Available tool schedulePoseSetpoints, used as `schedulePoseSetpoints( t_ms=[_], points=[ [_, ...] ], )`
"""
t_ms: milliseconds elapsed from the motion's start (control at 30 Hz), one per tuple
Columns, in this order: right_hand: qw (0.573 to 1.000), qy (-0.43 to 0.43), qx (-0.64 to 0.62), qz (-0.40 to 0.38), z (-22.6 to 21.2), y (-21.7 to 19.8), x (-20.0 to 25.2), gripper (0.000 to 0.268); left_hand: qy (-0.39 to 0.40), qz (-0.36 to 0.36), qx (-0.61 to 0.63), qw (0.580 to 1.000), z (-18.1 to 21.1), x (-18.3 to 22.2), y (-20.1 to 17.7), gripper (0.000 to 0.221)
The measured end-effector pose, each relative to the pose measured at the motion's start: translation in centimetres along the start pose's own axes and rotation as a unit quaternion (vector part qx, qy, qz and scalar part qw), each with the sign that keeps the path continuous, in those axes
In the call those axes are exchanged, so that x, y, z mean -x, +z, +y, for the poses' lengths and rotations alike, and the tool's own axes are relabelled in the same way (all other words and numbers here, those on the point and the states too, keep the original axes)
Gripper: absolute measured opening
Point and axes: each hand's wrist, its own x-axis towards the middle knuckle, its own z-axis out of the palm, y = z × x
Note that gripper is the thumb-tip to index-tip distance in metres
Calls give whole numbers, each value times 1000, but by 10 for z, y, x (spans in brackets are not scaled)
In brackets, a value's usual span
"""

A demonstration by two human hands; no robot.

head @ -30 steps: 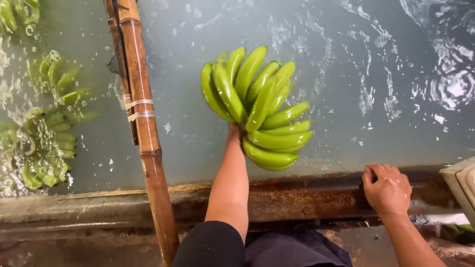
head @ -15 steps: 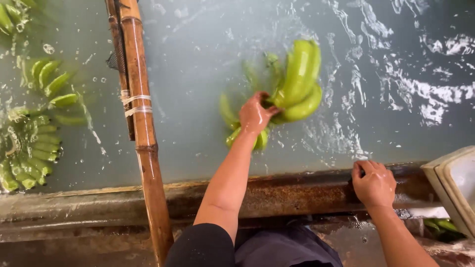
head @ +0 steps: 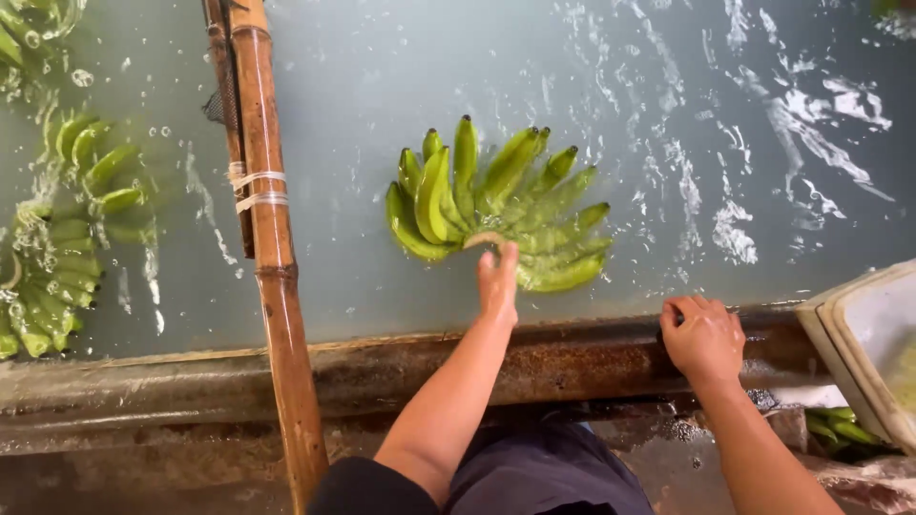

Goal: Processing green banana bunches in a water tank, including cutting and sorting.

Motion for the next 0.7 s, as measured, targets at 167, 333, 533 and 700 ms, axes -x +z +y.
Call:
schedulePoseSetpoints(
  t_ms=[167, 333, 533, 700],
  points=[
    [993, 1, -52, -102, 9, 37, -38, 31, -405, 70, 226, 883, -73, -85, 19, 106],
    [984, -106, -140, -25, -71, 44, -127, 49, -231, 94, -47, 967, -119, -118, 34, 71],
    [968, -131, 127, -173, -156, 45, -206, 72, -189, 119, -58, 973, -87, -76, 14, 57],
    [954, -123, 128, -242, -161, 29, -224, 66, -182, 91, 142, 969, -64, -55, -7, 44]
  ],
)
